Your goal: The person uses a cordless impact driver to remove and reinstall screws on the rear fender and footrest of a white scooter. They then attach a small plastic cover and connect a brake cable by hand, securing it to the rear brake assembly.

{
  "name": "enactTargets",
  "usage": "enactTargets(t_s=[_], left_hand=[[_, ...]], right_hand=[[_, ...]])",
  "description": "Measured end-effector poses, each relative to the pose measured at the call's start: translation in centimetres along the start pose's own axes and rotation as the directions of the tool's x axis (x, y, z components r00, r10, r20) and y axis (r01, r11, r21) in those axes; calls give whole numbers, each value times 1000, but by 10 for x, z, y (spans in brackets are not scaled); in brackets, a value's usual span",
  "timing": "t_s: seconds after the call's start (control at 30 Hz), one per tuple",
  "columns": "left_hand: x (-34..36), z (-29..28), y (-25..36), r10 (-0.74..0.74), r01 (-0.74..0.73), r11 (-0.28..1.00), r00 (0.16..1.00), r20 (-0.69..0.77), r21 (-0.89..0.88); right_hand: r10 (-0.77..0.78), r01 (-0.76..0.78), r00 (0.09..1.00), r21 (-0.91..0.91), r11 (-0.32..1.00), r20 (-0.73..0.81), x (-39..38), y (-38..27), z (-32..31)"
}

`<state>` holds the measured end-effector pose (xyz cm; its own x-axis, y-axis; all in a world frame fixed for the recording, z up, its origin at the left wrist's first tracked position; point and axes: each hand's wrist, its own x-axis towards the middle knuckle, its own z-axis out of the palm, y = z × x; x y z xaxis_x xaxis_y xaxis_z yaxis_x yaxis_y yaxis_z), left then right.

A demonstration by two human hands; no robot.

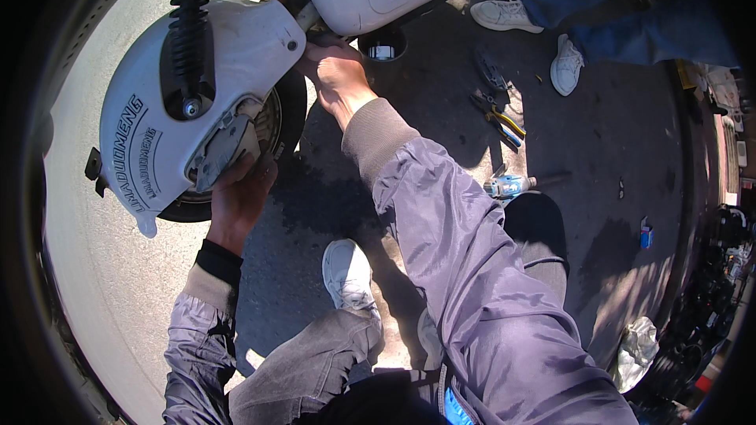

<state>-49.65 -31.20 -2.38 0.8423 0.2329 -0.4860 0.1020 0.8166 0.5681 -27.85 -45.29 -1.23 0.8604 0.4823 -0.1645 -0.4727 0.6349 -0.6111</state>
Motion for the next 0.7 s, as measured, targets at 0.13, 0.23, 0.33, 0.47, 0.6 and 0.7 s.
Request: enactTargets(t_s=[0.13,0.23,0.33,0.47,0.6,0.7], left_hand=[[-1,4,-1,19,-19,1000,1000,13,-5],[1,2,-1,0,0,1000,999,36,-3],[2,-2,0,-6,6,1000,999,37,9],[4,-3,1,-10,8,999,999,47,31],[4,1,1,7,-8,1000,999,39,27],[3,2,2,6,-6,1000,999,32,23]], right_hand=[[-20,34,997,199,979,-68,-4,9,8],[36,-7,993,246,969,-113,-8,11,8],[63,-53,990,77,996,-126,-8,7,0],[-34,-57,977,-415,908,-210,-1,5,-13],[-63,-81,958,-475,876,-279,9,8,-16],[0,-133,942,-373,918,-336,8,8,-9]])
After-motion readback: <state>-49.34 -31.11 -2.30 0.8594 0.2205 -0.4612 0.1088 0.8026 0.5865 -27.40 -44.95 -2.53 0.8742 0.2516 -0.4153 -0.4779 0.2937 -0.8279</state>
